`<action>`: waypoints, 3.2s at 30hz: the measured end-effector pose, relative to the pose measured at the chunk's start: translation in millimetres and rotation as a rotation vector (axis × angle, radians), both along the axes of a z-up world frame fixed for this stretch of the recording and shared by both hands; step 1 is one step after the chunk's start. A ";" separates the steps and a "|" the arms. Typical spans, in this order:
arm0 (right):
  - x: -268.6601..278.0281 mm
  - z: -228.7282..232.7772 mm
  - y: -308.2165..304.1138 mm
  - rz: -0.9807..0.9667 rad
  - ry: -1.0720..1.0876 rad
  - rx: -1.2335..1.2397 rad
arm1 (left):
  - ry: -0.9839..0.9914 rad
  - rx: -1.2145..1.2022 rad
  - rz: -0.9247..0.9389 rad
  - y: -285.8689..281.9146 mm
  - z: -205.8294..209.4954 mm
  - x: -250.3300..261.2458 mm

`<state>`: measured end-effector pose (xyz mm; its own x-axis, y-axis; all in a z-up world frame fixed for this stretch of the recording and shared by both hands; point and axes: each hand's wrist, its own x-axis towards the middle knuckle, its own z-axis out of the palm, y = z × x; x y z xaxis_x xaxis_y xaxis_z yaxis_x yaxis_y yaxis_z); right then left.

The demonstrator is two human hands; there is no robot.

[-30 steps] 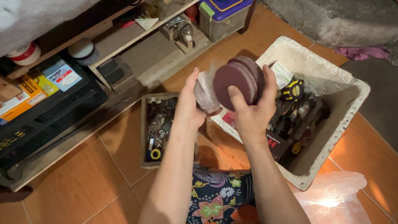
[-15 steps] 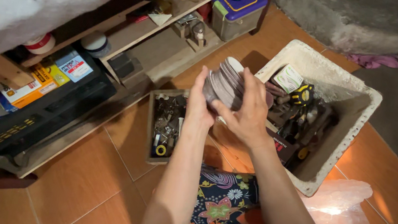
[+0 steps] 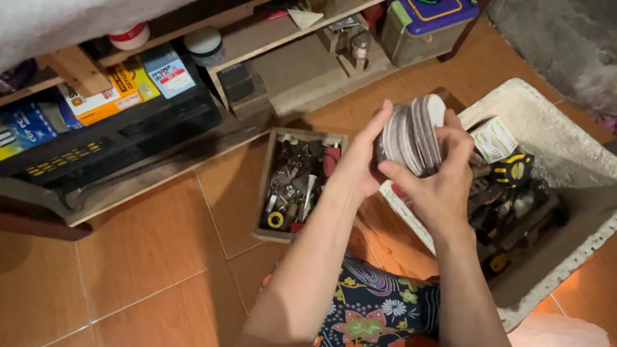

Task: The person sits on the floor and organizes items from a wooden toolbox into a white styrofoam box. They handle sanding discs, small hardware, a packaged tool, a wooden stick, and a green power tool with a cord, placing them into the box.

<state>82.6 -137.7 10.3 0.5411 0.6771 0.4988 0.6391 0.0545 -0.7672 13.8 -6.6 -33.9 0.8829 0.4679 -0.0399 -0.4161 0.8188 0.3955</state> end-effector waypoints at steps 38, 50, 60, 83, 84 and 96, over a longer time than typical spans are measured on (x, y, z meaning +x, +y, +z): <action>-2.1 -10.9 22.0 -0.077 0.285 0.085 | 0.219 0.225 0.247 -10.8 18.3 -1.1; 24.1 -12.1 9.9 0.432 1.404 0.561 | 0.287 0.144 0.074 -17.1 34.0 0.0; 34.2 -16.1 17.3 0.143 1.130 0.357 | 0.298 0.176 0.218 -12.7 25.5 4.3; 28.2 -11.9 15.5 -0.032 1.089 0.275 | 0.923 0.731 0.639 -38.4 37.2 22.6; 28.8 -8.5 13.2 0.037 1.121 0.246 | 0.972 0.782 0.650 -36.4 38.2 21.7; 146.9 -45.3 -36.7 -0.238 1.289 0.386 | 0.809 1.051 0.100 -2.5 -30.7 45.9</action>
